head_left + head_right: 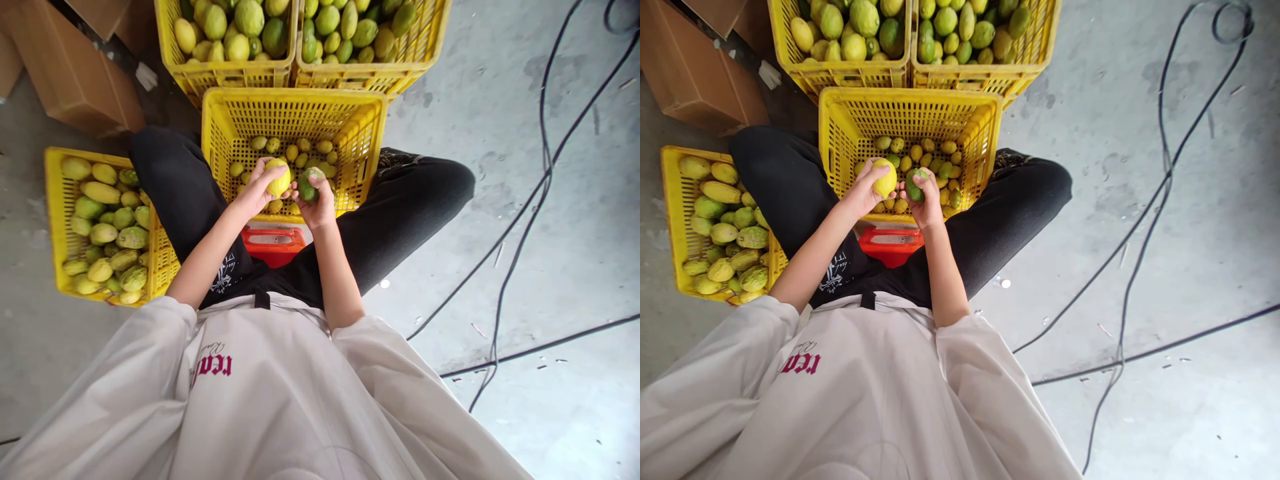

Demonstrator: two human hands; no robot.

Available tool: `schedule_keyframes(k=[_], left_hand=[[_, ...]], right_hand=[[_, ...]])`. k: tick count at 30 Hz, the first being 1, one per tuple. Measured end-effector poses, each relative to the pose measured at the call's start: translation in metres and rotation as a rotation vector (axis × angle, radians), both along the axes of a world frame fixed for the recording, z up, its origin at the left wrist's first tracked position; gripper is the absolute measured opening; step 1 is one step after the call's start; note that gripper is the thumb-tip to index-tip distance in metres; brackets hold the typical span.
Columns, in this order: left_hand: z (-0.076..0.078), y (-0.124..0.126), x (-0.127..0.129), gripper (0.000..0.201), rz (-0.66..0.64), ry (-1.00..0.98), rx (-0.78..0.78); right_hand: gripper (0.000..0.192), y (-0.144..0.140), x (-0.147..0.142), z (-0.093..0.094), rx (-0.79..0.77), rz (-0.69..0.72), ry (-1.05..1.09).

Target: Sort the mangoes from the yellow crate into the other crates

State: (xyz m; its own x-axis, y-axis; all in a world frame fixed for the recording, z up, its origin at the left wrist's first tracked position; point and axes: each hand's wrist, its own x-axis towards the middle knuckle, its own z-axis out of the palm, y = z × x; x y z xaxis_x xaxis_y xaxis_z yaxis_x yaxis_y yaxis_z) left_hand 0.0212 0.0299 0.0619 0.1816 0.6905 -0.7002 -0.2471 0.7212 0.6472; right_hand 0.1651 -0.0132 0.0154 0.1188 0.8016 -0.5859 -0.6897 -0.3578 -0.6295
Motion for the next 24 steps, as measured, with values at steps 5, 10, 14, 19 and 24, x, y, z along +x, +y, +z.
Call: schedule_keyframes(k=[5,10,14,19,24], left_hand=[[-0.005,0.001,-0.001,0.042,-0.013,0.010,-0.010],[-0.004,0.003,-0.002,0.028,-0.006,-0.058,-0.001],[-0.004,0.005,-0.001,0.033,0.027,-0.081,0.008],[-0.009,0.005,-0.002,0.045,0.036,-0.008,0.025],[-0.012,0.002,-0.002,0.039,0.010,0.097,0.018]], right_hand=[[0.044,-0.002,0.003,-0.011,0.021,0.019,-0.016],[0.046,-0.001,0.002,-0.015,0.086,0.017,-0.059],[0.039,0.006,0.002,-0.007,0.010,-0.034,-0.039],[0.034,0.009,0.005,-0.009,0.053,-0.050,0.027],[0.038,0.002,-0.004,-0.018,0.012,0.044,-0.036]])
